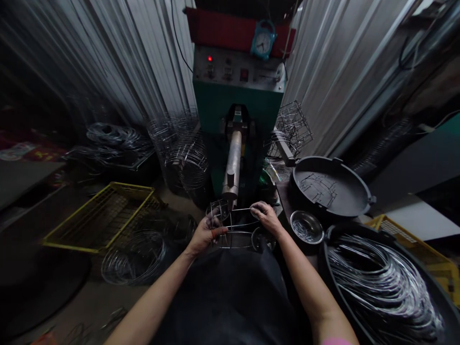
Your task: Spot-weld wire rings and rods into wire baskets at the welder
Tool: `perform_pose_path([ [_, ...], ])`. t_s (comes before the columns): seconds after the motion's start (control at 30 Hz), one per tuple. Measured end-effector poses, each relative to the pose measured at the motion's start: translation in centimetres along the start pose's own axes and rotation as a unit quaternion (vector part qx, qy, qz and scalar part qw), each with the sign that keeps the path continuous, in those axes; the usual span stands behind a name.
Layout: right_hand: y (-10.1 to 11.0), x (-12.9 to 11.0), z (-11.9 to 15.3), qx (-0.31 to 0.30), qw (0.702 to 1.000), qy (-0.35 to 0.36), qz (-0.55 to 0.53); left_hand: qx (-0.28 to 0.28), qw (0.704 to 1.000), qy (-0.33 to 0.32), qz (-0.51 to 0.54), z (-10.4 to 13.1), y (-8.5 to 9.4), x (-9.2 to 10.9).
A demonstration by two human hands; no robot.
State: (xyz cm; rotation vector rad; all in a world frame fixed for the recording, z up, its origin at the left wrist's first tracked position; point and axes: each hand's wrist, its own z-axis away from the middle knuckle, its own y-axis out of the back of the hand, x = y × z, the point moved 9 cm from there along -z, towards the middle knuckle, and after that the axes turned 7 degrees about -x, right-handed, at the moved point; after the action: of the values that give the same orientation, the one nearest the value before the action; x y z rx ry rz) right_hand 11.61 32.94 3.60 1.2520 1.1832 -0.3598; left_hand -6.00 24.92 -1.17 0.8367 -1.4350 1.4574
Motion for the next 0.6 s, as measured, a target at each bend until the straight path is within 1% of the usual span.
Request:
perform_pose_path([
  [0.1, 0.0, 0.1, 0.1, 0.014, 1.000, 0.013, 0.014, 0.005, 1.000, 0.005, 0.000, 0.0, 0.2, -0.2],
  [0.23, 0.2, 0.7, 0.0, 0.041, 0.998, 0.034, 0.035, -0.011, 1.000, 0.000, 0.009, -0.2, 0.2, -0.6],
  [0.3, 0.3, 0.9, 0.0, 0.048, 0.997, 0.038, 0.037, -0.008, 1.000, 0.002, 0.011, -0.3, 0.3, -0.8],
  [0.37, 0.6, 0.4, 0.5, 0.065, 0.996, 0.039, 0.051, 0.005, 1.000, 0.008, 0.006, -0.3, 0.5, -0.9],
  [0.43, 0.8, -0.9, 1.7, 0.102, 0.990, 0.042, 0.090, 0.014, 1.000, 0.012, -0.002, -0.2, 0.5, -0.8],
  [0.5, -0.1, -2.6, 3.5, 0.122, 0.983, 0.043, 0.127, 0.015, 1.000, 0.011, -0.006, -0.2, 0.4, -0.5],
  [0.53, -1.2, -3.4, 4.4, 0.112, 0.984, 0.043, 0.134, 0.013, 1.000, 0.009, -0.008, -0.1, 0.3, -0.4],
  [0.6, -4.1, -4.3, 5.6, 0.063, 0.990, 0.043, 0.120, 0.000, 1.000, 0.003, -0.018, -0.1, 0.0, 0.0],
])
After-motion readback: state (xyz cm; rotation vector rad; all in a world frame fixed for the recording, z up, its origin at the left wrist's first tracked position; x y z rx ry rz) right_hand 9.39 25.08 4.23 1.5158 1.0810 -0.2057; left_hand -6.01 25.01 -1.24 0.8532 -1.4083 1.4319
